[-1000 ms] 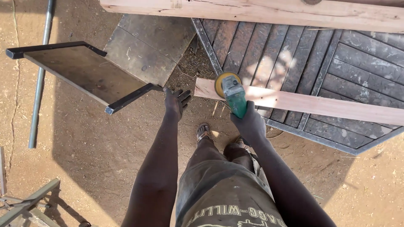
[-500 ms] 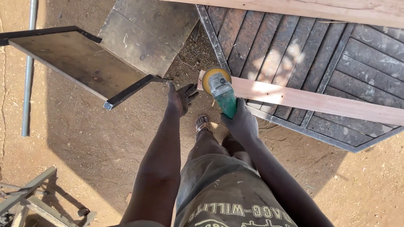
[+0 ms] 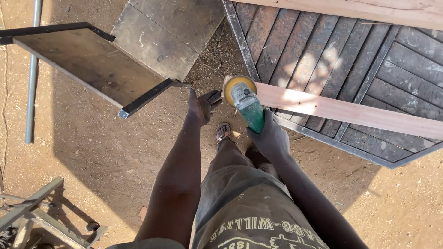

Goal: Sanding a wooden plank using an angle grinder with a sanding disc on a workshop table.

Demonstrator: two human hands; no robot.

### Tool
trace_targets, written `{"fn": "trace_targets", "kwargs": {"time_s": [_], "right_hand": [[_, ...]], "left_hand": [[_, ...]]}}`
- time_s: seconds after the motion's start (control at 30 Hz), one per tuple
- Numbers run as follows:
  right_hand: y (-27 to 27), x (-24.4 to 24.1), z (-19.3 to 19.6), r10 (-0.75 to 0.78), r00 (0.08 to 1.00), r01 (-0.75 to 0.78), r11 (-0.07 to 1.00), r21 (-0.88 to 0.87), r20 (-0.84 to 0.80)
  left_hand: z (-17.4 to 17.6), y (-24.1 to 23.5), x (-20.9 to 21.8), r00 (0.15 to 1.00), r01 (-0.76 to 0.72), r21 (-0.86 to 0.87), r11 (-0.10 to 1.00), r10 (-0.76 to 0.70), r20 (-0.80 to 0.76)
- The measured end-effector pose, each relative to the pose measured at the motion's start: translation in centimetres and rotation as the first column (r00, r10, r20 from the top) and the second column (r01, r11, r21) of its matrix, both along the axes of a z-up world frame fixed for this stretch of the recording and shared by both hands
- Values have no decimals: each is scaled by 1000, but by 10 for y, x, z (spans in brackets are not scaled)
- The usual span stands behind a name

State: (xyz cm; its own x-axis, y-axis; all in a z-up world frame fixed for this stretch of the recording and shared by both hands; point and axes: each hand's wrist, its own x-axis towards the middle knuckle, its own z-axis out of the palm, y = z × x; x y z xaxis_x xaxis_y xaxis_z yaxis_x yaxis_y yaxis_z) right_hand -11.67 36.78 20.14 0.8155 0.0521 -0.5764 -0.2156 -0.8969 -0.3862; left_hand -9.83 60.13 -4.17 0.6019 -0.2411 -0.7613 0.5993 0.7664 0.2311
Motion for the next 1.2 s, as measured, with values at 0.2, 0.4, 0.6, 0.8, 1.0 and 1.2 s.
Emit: {"fn": "trace_targets", "kwargs": {"time_s": [0.2,0.4,0.6,0.8,1.0,1.2], "right_hand": [[-87,-30,-8,-320,947,321,943,-92,25],[-193,-54,-33,-693,702,711,697,-95,164],[-146,-34,9,-698,705,707,706,-45,127],[-93,-21,4,-230,972,234,968,-86,50],[-134,-14,7,-407,913,406,913,43,12],[-231,-25,6,-491,871,491,865,-104,26]], "left_hand": [[8,0,2,996,85,70,994,-87,30],[3,-3,9,976,62,281,958,-117,183],[11,-4,23,970,199,390,899,-239,55],[13,-1,23,960,274,410,870,-227,-161],[28,-14,25,967,234,504,831,-145,-211],[24,-31,25,986,153,781,605,-45,-158]]}}
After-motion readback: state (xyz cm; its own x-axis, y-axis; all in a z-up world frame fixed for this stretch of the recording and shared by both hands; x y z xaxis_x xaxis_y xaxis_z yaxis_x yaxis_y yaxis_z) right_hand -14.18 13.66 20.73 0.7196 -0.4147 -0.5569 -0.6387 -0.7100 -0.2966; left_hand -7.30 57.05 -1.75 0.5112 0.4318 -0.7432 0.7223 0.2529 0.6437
